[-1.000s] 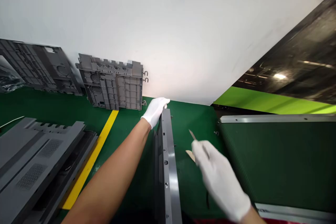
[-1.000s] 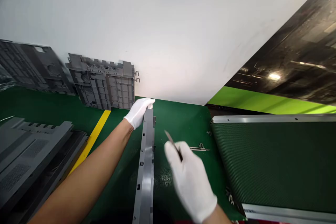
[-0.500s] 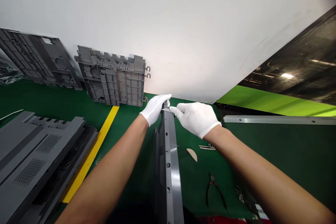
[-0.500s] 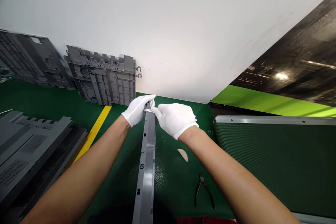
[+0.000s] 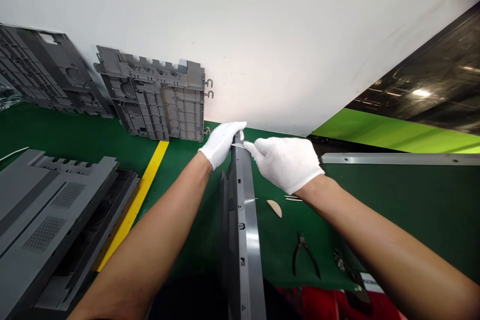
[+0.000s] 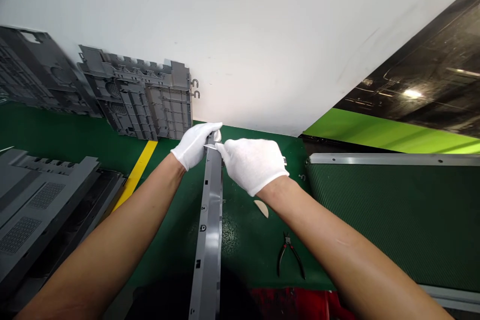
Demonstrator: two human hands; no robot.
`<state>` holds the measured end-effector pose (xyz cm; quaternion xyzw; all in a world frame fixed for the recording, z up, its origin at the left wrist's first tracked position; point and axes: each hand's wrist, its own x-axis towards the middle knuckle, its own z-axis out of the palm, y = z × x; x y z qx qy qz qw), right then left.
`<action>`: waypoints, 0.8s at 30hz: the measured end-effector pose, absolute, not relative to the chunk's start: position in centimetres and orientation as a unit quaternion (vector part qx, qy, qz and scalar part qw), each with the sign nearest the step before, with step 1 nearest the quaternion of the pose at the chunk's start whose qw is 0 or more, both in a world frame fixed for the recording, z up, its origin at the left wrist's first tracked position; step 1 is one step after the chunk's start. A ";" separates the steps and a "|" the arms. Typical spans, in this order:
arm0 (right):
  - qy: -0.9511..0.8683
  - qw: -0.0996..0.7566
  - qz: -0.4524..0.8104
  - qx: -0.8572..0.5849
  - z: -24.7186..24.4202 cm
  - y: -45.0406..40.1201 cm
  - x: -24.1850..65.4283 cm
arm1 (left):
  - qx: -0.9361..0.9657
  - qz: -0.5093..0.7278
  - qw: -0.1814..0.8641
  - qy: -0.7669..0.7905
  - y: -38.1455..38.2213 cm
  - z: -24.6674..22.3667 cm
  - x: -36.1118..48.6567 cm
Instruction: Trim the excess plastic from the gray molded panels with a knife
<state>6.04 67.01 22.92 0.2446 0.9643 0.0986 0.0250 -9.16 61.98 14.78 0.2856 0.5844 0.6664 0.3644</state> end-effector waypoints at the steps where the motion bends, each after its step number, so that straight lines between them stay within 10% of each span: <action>1: 0.964 0.027 0.102 0.244 22.9 67.0 6.1 | 0.284 0.667 0.370 0.581 62.0 14.7 -9.2; 24: 0.967 0.001 0.135 0.218 22.3 67.1 6.7 | 0.282 0.666 0.411 0.555 62.6 13.7 -9.5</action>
